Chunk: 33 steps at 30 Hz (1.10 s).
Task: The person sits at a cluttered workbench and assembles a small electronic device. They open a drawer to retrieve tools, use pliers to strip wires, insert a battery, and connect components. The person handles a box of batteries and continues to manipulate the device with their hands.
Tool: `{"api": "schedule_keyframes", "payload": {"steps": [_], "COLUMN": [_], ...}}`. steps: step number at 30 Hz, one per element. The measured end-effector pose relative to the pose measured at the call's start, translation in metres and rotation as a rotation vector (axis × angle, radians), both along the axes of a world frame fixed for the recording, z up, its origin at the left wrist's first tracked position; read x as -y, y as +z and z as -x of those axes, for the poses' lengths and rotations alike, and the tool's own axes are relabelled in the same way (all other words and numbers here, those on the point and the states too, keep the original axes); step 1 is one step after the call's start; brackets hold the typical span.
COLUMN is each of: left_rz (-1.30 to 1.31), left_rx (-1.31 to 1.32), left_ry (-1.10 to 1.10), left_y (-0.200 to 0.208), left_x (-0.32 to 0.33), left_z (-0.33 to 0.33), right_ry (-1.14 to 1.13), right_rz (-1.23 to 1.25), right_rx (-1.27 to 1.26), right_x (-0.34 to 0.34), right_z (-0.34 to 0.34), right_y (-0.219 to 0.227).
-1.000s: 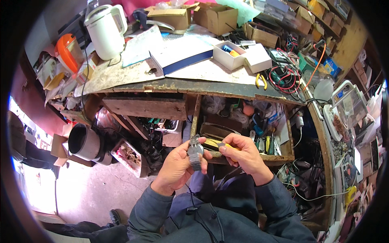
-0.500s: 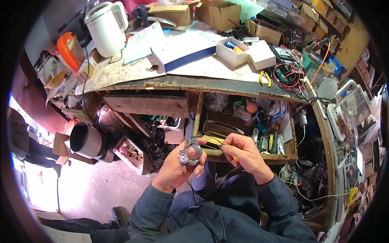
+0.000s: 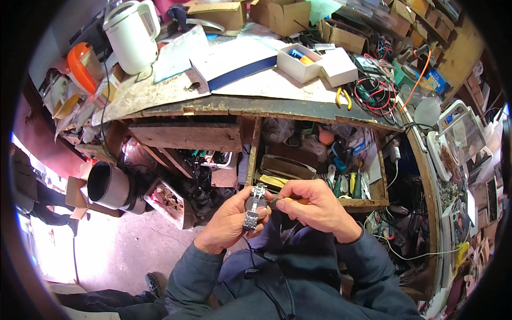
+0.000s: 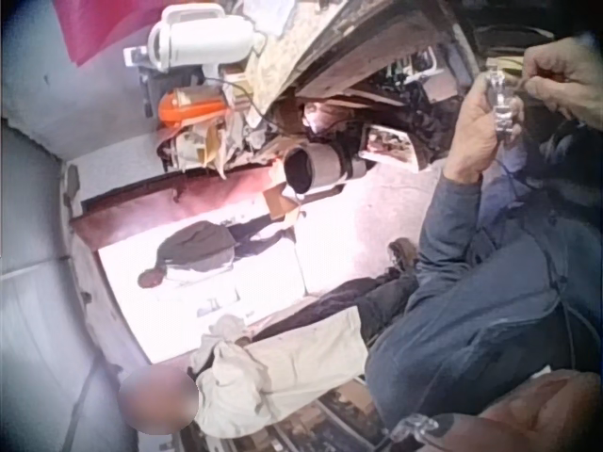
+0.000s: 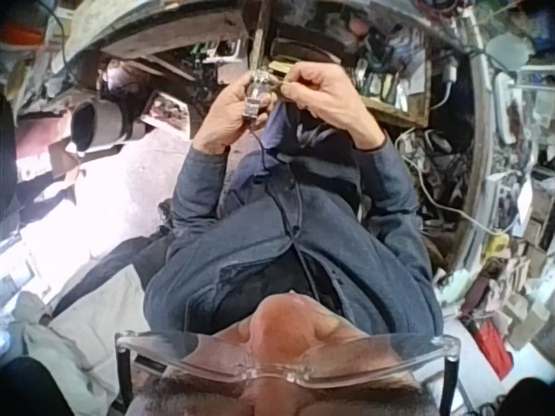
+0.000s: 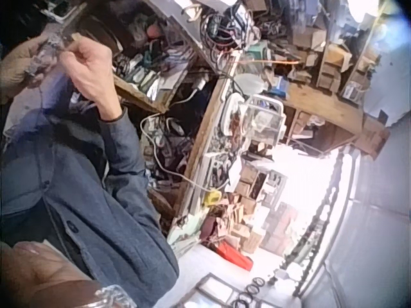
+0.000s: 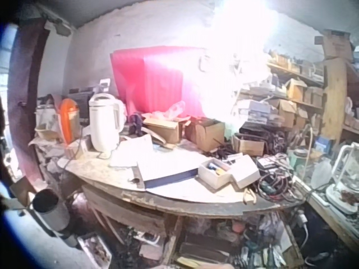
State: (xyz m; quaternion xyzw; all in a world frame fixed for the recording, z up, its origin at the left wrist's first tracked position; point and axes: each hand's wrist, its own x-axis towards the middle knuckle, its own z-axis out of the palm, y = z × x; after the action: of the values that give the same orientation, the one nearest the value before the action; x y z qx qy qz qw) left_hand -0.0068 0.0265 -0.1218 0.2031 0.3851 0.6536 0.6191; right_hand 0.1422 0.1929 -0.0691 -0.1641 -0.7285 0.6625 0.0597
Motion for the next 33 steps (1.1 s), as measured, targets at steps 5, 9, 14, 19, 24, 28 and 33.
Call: {"api": "schedule_keyframes", "payload": {"steps": [5,9,14,19,24,28,33], "left_rz": [0.019,0.035,0.079,0.074,-0.063,-0.100,-0.075], "left_rx": [-0.057,-0.108,-0.206,-0.200,-0.171,-0.176,-0.156], "left_ry": [-0.011,-0.007,-0.012,0.018,-0.028,-0.042,-0.066], "left_y": [-0.003,-0.001,-0.004,-0.005,-0.021,-0.014,-0.010], "left_x": [0.001,0.001,0.002,0.000,0.002,0.003,0.004], "left_z": [-0.001,-0.001,-0.001,-0.007,-0.008,-0.013,-0.014], "right_ry": [0.075,0.091,0.136,0.176,0.183,0.194,0.178], "right_rz": [-0.259,-0.279,-0.430,-0.591,-0.682,-0.619,-0.534], "right_rx": [-0.005,0.032,0.031,0.006,-0.074,-0.047,-0.054], "right_x": [-0.005,-0.008,-0.010,-0.006,-0.003,-0.001,-0.003], "right_z": [0.008,0.010,0.012,0.012,0.008,0.001,-0.004], "right_y": [-0.004,-0.007,-0.003,0.004,0.002,0.004,-0.005]}}
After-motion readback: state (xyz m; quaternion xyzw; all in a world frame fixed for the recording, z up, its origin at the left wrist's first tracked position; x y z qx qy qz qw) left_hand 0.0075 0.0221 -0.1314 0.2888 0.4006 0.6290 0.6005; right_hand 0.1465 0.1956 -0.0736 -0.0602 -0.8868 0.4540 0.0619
